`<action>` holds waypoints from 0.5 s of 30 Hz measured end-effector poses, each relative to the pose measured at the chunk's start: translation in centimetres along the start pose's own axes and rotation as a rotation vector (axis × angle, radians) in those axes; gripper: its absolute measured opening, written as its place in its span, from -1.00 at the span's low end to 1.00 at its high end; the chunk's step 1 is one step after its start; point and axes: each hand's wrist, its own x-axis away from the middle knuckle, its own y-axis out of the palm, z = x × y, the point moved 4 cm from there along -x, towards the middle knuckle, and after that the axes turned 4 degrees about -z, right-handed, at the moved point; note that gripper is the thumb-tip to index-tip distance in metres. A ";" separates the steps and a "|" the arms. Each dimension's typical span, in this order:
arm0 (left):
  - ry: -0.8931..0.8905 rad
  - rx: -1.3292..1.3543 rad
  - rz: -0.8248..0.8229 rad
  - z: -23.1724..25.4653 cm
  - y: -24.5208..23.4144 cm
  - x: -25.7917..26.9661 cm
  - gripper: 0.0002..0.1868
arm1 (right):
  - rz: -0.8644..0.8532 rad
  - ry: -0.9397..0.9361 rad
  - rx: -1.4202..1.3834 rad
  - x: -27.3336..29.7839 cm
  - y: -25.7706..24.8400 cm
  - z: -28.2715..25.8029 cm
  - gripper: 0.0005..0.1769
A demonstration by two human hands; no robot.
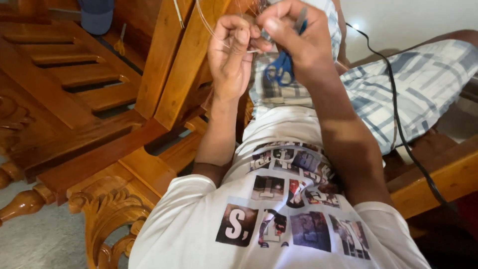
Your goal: Repairing a fishing net by threading line through the mesh and tying knots using a plastic shuttle tool.
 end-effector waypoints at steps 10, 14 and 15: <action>-0.198 0.070 -0.172 0.2 0.6 -1.4 -0.82 | 0.142 -0.002 -0.293 0.3 -1.8 2.2 -0.74; -0.237 0.089 -0.229 0.1 0.3 -1.2 -0.85 | 0.072 -0.026 -0.325 0.3 -1.5 1.7 -0.75; -0.226 0.142 -0.227 0.0 0.1 -1.2 -0.84 | 0.065 -0.021 -0.314 0.2 -1.4 1.7 -0.74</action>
